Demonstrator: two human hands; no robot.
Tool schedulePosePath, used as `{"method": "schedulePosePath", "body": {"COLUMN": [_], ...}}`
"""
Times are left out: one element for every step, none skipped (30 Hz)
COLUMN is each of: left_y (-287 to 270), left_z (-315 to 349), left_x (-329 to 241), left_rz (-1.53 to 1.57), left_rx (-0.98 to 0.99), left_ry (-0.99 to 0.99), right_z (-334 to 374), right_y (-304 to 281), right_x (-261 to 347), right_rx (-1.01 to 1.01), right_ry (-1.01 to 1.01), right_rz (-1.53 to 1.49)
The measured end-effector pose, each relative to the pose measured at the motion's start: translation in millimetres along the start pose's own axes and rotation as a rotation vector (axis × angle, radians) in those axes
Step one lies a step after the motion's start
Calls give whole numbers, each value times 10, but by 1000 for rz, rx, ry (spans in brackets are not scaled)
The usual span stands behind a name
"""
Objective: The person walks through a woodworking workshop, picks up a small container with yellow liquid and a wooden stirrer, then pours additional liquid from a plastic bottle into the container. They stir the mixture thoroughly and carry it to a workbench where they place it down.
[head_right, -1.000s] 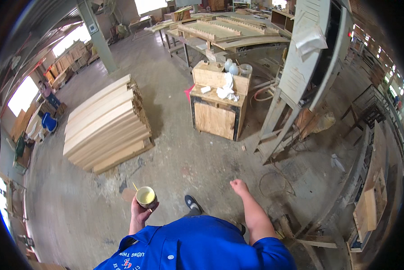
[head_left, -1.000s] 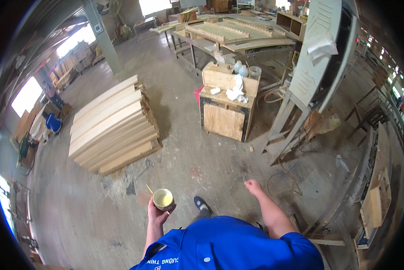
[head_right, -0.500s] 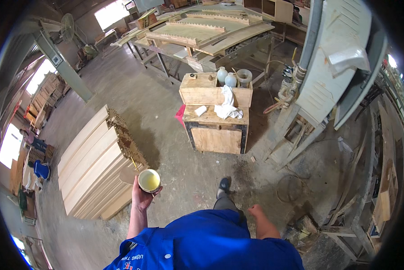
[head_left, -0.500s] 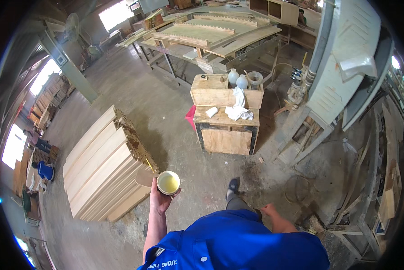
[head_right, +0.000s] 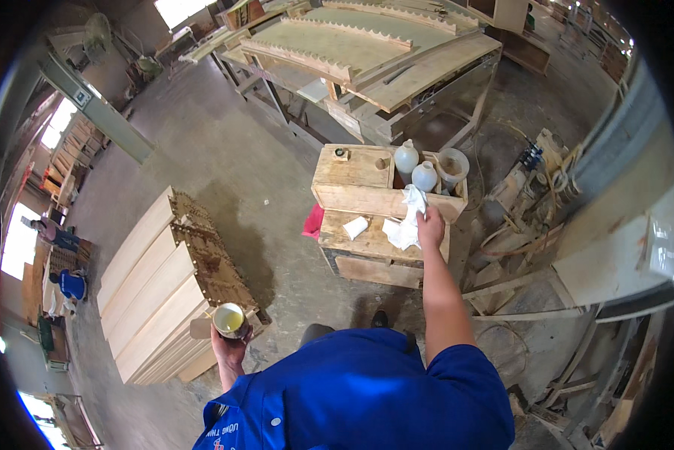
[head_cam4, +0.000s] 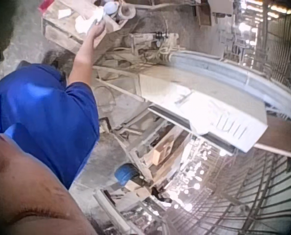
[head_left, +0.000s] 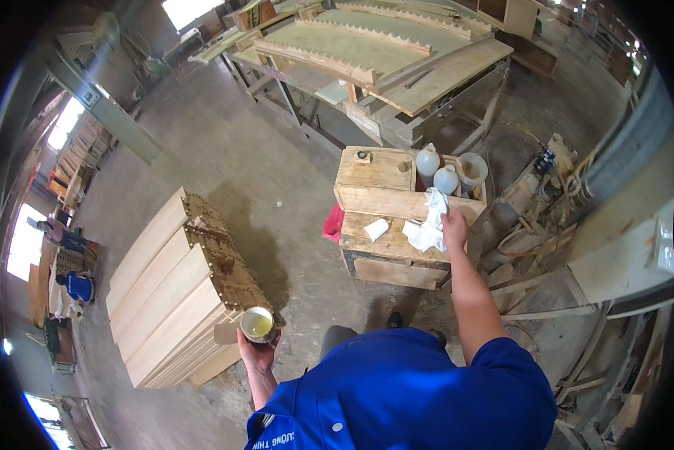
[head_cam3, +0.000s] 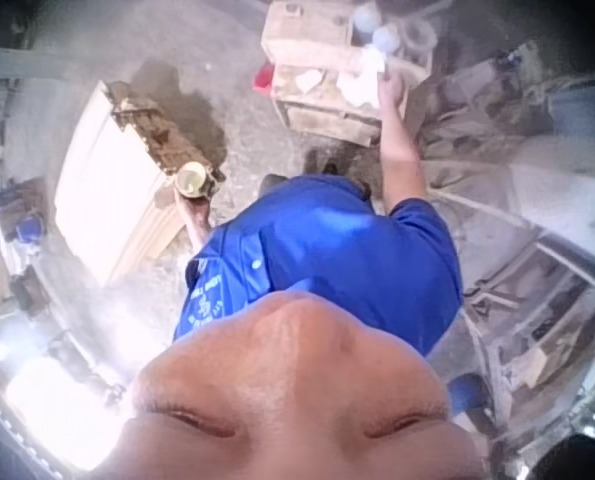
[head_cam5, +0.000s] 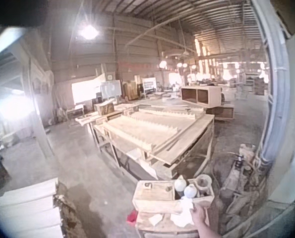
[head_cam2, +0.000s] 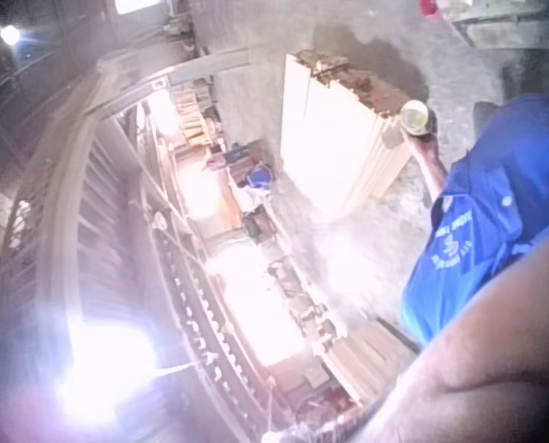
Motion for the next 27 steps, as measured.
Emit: {"method": "schedulePosePath", "body": {"left_y": [126, 207, 290, 360, 435, 535, 642, 770, 910, 1060, 1211, 1364, 1597, 1833, 2007, 2121, 2307, 2467, 2633, 2779, 2944, 3038, 3102, 3174, 3232, 3248, 3239], "left_z": [-168, -381, -581, -765, -955, -1170, -1392, -1614, -1834, -2049, -2256, -2428, -2616, -2797, -2908, -3033, -3167, -3280, -3367, -3421, -3447, -3456, -3432, -3409, -3368, -3327, -3257], "left_x": [14, 66, 116, 102, 92, 66, 39, -6, -22, -44, -55, -64, -58, -32, -109, -157, -127, -69, 30, 127, 226, 313, 418, 519, 631, 735, 808], "left_rz": [34, 56, 35, 9, -20, -26, -32, -43, -63, -86, -111, -158, -210, -260, -315, -332, -381, -427, -433, -435, -450, -431, -409, -391, -382, -379, -380], "left_rx": [-5, -24, -34, -36, -36, -28, -18, -6, 17, 35, 55, 73, 105, 139, 154, 124, 143, 161, 217, 270, 324, 341, 358, 381, 404, 392, 370], "left_ry": [-19, -55, -84, -97, -114, -128, -145, -163, -199, -234, -270, -293, -319, -346, -317, -324, -333, -346, -389, -429, -454, -468, -479, -492, -513, -525, -521], "right_z": [-219, -378, -506, -591, -692, -798, -887, -958, -1036, -1096, -1145, -1174, -1200, -1219, -1203, -1153, -1122, -1083, -1045, -992, -954, -921, -868, -839, -858, -879, -899], "right_y": [-49, -55, -78, -79, -30, 47, 102, 157, 203, 267, 320, 201, 40, -136, -21, 93, 58, 25, 11, 29, 77, 81, 110, 111, 191, 190, 250], "right_x": [188, 230, 252, 327, 340, 328, 305, 281, 312, 331, 346, 340, 317, 284, 271, 261, 220, 146, 130, 131, 104, 150, 217, 261, 180, 169, 233], "right_rx": [-103, -186, -272, -357, -346, -301, -261, -224, -164, -100, -37, -130, -238, -346, -308, -290, -292, -293, -299, -298, -290, -301, -306, -316, -259, -268, -263], "right_ry": [-30, -10, 11, 33, 92, 128, 167, 209, 195, 186, 178, 191, 205, 216, 350, 497, 495, 491, 429, 365, 307, 277, 240, 204, 250, 232, 209], "right_rz": [10, 27, 45, 45, 90, 28, -33, -97, -85, -75, -67, -85, -104, -121, -332, -542, -543, -541, -493, -446, -416, -202, 12, 223, 200, 253, 295]}}
Point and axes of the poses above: each hand's wrist, its own z-axis away from the middle knuckle, its own y-axis out of the palm, x = y × z, the point moved 10 cm from there along -z, towards the middle knuckle, and after that the axes turned 13 degrees about z, right-handed, at the moved point
